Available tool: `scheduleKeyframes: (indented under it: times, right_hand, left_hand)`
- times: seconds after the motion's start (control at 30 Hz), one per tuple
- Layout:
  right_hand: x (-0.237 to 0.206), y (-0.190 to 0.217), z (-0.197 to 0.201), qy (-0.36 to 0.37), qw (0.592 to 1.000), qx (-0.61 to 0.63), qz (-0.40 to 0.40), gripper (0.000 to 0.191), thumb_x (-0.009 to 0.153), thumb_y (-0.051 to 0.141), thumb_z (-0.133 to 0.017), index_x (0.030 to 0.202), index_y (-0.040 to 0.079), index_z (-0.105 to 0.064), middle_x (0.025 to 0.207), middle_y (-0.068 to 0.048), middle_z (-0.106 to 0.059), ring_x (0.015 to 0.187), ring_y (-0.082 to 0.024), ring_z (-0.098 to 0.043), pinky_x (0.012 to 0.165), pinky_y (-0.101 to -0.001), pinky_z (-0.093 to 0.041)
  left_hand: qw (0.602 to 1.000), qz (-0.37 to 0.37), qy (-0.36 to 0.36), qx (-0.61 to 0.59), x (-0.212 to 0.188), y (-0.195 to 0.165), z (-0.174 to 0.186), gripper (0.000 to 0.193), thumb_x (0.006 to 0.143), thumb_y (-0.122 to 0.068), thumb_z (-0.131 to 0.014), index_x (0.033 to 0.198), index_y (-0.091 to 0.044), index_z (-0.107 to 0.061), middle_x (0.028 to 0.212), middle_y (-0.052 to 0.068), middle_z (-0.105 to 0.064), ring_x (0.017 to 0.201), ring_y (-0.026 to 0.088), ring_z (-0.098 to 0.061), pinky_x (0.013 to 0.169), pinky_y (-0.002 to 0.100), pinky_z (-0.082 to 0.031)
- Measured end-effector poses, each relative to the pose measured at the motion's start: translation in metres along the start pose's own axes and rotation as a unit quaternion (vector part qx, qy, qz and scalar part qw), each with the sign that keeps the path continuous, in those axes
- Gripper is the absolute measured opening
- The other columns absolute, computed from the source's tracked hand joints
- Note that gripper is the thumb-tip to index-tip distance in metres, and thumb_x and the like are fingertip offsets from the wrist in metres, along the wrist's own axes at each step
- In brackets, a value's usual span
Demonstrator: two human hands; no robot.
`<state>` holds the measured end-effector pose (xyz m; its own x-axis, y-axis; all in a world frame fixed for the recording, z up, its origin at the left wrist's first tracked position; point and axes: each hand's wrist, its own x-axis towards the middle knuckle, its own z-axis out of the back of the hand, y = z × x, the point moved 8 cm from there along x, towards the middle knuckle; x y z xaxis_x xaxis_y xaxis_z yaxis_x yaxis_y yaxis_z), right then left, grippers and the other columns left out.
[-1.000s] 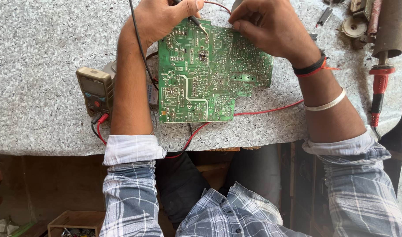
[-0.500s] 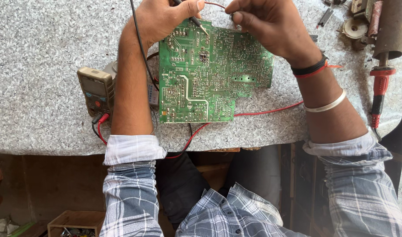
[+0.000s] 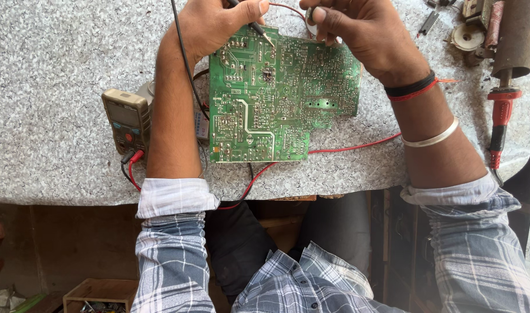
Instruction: The person uses a multimeter to test points on a green circuit board. They hold the board with one hand and touch various points with the multimeter probes while observing the readings.
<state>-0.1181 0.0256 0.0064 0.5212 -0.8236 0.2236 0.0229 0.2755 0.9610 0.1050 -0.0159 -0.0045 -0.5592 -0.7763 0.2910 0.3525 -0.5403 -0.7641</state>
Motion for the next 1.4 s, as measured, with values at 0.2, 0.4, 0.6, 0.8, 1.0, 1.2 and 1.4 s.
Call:
scheduleKeyframes:
  times: [0.2, 0.4, 0.6, 0.8, 1.0, 1.2, 1.4]
  right_hand:
    - [-0.004, 0.000, 0.000, 0.009, 1.000, -0.009, -0.001, 0.024, 0.118, 0.023, -0.063, 0.135, 0.006, -0.067, 0.109, 0.001, -0.071, 0.099, -0.008, -0.069, 0.085, -0.0243, -0.056]
    - [-0.009, 0.001, 0.002, -0.012, 0.999, 0.033, -0.018, 0.020, 0.120, 0.022, -0.056, 0.128, 0.006, -0.065, 0.111, 0.001, -0.069, 0.103, -0.009, -0.068, 0.086, -0.0246, -0.056]
    - [-0.011, 0.009, 0.002, -0.006, 0.999, 0.047, -0.007, 0.023, 0.122, 0.025, -0.048, 0.118, 0.006, -0.061, 0.099, 0.000, -0.068, 0.087, -0.007, -0.066, 0.079, -0.0248, -0.054]
    - [-0.006, 0.010, 0.001, -0.016, 0.999, 0.031, -0.010, 0.026, 0.122, 0.026, -0.049, 0.114, 0.005, -0.061, 0.092, 0.000, -0.064, 0.080, -0.007, -0.060, 0.074, -0.0239, -0.052]
    - [-0.010, 0.018, -0.005, 0.008, 1.000, -0.020, -0.001, 0.024, 0.117, 0.026, -0.060, 0.112, 0.003, -0.062, 0.089, 0.004, -0.058, 0.081, -0.004, -0.056, 0.073, -0.0221, -0.050]
    - [-0.011, 0.021, -0.011, 0.016, 1.000, -0.005, -0.012, 0.025, 0.112, 0.026, -0.066, 0.113, 0.001, -0.065, 0.086, 0.006, -0.058, 0.079, -0.003, -0.052, 0.071, -0.0215, -0.047]
    - [-0.014, 0.029, -0.012, 0.004, 0.998, -0.052, -0.031, 0.021, 0.107, 0.018, -0.070, 0.115, 0.000, -0.069, 0.086, 0.005, -0.063, 0.079, -0.003, -0.055, 0.070, -0.0213, -0.049]
  left_hand:
    - [0.999, 0.016, -0.001, -0.031, 0.000, -0.006, -0.002, 0.034, 0.111, -0.039, -0.072, 0.098, -0.008, -0.074, 0.089, 0.004, -0.077, 0.081, 0.012, -0.072, 0.069, 0.031, -0.055]
    - [0.998, 0.047, 0.008, -0.030, 0.001, -0.011, -0.004, 0.034, 0.109, -0.038, -0.071, 0.094, -0.007, -0.077, 0.081, 0.002, -0.072, 0.075, 0.010, -0.064, 0.064, 0.030, -0.048]
    - [0.997, 0.072, 0.004, -0.023, 0.001, -0.019, -0.006, 0.035, 0.107, -0.037, -0.070, 0.093, -0.007, -0.079, 0.076, -0.001, -0.067, 0.070, 0.009, -0.057, 0.060, 0.029, -0.043]
    - [0.995, 0.101, 0.009, -0.021, 0.001, -0.023, -0.006, 0.036, 0.105, -0.038, -0.070, 0.091, -0.007, -0.079, 0.070, -0.001, -0.062, 0.065, 0.009, -0.052, 0.056, 0.030, -0.039]
    - [0.995, 0.100, 0.007, -0.017, 0.000, -0.029, -0.007, 0.037, 0.103, -0.042, -0.070, 0.092, -0.007, -0.079, 0.074, 0.000, -0.069, 0.068, 0.009, -0.059, 0.059, 0.030, -0.045]
    - [0.995, 0.103, 0.011, -0.017, -0.001, -0.036, -0.006, 0.039, 0.103, -0.044, -0.070, 0.092, -0.008, -0.079, 0.078, 0.000, -0.070, 0.074, 0.009, -0.061, 0.064, 0.031, -0.047]
    - [0.988, 0.153, 0.018, -0.010, -0.004, -0.040, -0.004, 0.039, 0.099, -0.045, -0.069, 0.091, -0.008, -0.079, 0.071, -0.001, -0.063, 0.068, 0.011, -0.054, 0.058, 0.032, -0.041]
